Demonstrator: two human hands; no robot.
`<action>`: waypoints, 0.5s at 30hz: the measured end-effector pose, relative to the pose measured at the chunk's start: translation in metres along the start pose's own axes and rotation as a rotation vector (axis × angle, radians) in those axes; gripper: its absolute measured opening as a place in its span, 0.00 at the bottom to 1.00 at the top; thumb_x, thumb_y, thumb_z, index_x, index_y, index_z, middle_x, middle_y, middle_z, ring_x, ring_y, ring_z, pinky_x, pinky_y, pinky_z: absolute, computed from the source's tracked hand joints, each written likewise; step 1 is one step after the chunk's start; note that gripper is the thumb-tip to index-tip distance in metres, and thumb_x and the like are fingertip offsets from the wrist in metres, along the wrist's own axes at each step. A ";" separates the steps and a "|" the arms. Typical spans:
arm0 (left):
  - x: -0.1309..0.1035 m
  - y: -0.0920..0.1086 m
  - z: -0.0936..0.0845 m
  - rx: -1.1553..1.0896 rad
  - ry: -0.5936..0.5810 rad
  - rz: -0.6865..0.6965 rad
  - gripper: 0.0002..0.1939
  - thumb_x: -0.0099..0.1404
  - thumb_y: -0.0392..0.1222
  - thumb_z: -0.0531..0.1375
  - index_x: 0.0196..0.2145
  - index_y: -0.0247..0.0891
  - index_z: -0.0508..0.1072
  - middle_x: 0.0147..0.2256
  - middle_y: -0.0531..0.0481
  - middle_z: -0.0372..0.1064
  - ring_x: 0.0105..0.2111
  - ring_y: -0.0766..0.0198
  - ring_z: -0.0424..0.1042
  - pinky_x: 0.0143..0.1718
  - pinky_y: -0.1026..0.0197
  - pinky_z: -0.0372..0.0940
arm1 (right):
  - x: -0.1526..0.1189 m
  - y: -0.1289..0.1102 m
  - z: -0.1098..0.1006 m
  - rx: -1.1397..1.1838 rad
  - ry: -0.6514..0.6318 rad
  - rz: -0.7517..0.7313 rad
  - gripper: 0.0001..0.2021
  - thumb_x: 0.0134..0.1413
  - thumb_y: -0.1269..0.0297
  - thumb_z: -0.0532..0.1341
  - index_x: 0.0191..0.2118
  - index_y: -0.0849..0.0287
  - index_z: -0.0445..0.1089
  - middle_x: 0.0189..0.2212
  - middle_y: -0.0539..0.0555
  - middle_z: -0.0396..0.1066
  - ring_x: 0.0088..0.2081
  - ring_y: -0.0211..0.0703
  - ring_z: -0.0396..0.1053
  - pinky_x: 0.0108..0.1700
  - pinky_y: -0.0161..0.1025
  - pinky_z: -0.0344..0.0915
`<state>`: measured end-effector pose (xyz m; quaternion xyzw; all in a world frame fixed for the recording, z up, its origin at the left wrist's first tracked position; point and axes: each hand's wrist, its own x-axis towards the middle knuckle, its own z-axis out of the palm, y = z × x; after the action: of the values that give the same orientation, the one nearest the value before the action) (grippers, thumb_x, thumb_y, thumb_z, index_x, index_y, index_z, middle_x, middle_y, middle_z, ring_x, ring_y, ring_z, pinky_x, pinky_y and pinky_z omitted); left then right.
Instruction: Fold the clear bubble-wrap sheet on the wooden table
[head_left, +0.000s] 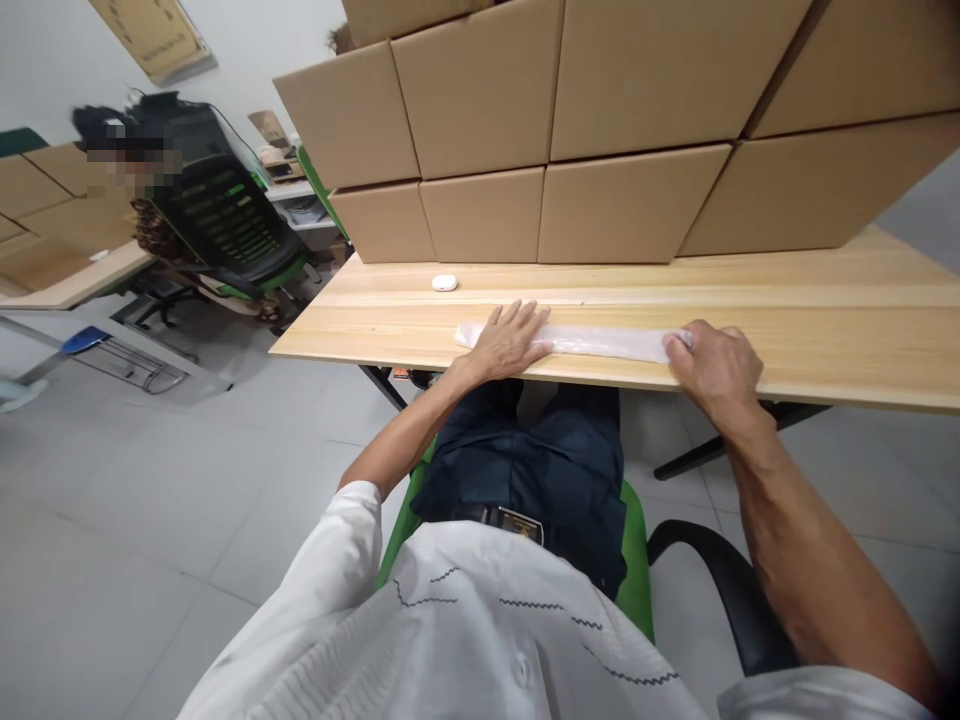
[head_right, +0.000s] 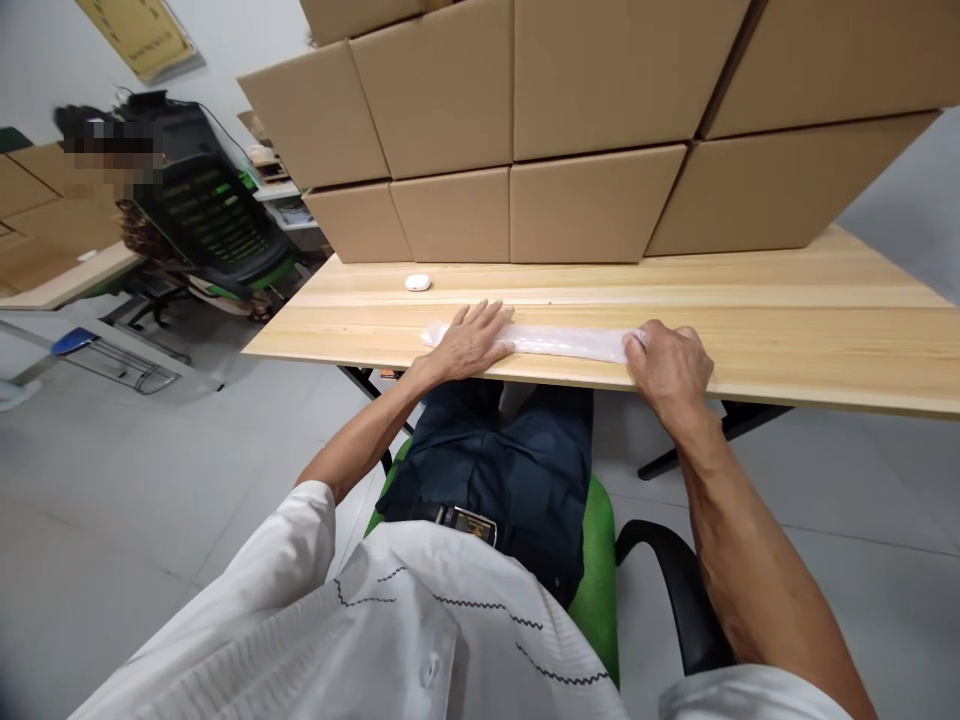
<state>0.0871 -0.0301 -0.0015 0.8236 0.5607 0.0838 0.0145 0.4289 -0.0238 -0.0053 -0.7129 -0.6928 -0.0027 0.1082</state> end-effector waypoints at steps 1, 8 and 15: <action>-0.001 0.004 0.001 0.005 -0.052 -0.028 0.37 0.92 0.59 0.54 0.88 0.40 0.64 0.89 0.33 0.56 0.91 0.36 0.54 0.91 0.31 0.48 | -0.001 -0.001 -0.002 0.002 -0.008 0.000 0.24 0.90 0.58 0.54 0.68 0.68 0.83 0.57 0.78 0.84 0.61 0.66 0.75 0.47 0.50 0.57; -0.008 0.002 -0.005 -0.001 -0.166 -0.058 0.38 0.93 0.60 0.51 0.90 0.41 0.61 0.91 0.35 0.50 0.92 0.35 0.49 0.90 0.28 0.49 | 0.005 0.008 -0.004 0.054 -0.004 0.067 0.24 0.89 0.60 0.55 0.69 0.71 0.82 0.60 0.80 0.84 0.58 0.64 0.75 0.49 0.51 0.58; -0.005 -0.004 -0.001 -0.020 -0.153 -0.087 0.39 0.92 0.64 0.51 0.90 0.45 0.60 0.92 0.38 0.48 0.92 0.34 0.48 0.91 0.28 0.46 | 0.004 0.029 -0.012 0.132 0.213 0.047 0.27 0.86 0.65 0.54 0.77 0.69 0.77 0.67 0.77 0.82 0.67 0.68 0.74 0.72 0.58 0.66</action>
<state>0.0813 -0.0332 -0.0020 0.8024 0.5922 0.0256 0.0689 0.4596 -0.0220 0.0026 -0.7159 -0.6593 -0.0305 0.2278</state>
